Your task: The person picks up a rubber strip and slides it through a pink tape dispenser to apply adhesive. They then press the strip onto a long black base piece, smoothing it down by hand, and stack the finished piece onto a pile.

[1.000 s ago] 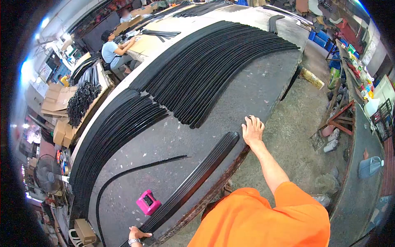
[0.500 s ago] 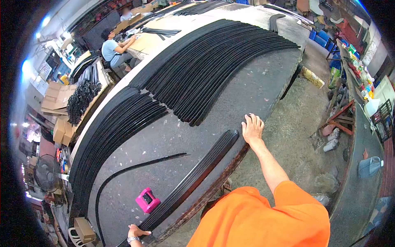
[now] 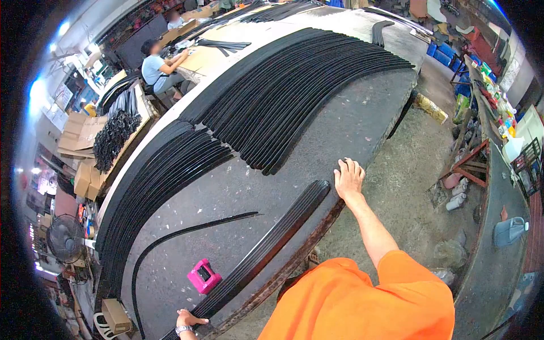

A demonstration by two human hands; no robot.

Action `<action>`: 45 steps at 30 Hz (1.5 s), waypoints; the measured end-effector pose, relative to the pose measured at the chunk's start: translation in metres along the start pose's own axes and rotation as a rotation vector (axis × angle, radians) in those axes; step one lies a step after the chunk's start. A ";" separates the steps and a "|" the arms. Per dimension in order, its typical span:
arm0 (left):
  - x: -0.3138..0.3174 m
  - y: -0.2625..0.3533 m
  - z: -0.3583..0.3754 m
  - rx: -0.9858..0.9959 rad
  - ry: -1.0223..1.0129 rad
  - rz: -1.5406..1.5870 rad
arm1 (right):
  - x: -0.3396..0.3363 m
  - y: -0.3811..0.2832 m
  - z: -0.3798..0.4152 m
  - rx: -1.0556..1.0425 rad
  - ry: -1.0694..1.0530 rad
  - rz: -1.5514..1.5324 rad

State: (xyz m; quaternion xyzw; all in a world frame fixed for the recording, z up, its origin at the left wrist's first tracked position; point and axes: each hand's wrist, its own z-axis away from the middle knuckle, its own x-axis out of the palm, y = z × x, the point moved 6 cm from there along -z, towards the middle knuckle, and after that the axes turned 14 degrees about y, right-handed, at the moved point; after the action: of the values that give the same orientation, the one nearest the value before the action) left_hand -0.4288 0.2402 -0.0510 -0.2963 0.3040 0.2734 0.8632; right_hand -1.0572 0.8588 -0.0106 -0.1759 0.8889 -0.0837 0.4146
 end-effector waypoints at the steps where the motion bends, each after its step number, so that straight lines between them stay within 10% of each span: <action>1: -0.001 0.002 0.001 -0.004 -0.014 -0.004 | 0.000 0.000 0.000 0.002 -0.002 0.000; 45: -0.001 0.001 0.002 -0.039 -0.017 -0.021 | 0.000 0.000 0.000 -0.002 0.044 -0.014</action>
State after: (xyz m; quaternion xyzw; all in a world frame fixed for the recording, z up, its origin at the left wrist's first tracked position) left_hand -0.4295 0.2421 -0.0500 -0.3141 0.2882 0.2729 0.8624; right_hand -1.0566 0.8588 -0.0106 -0.1807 0.8967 -0.0895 0.3940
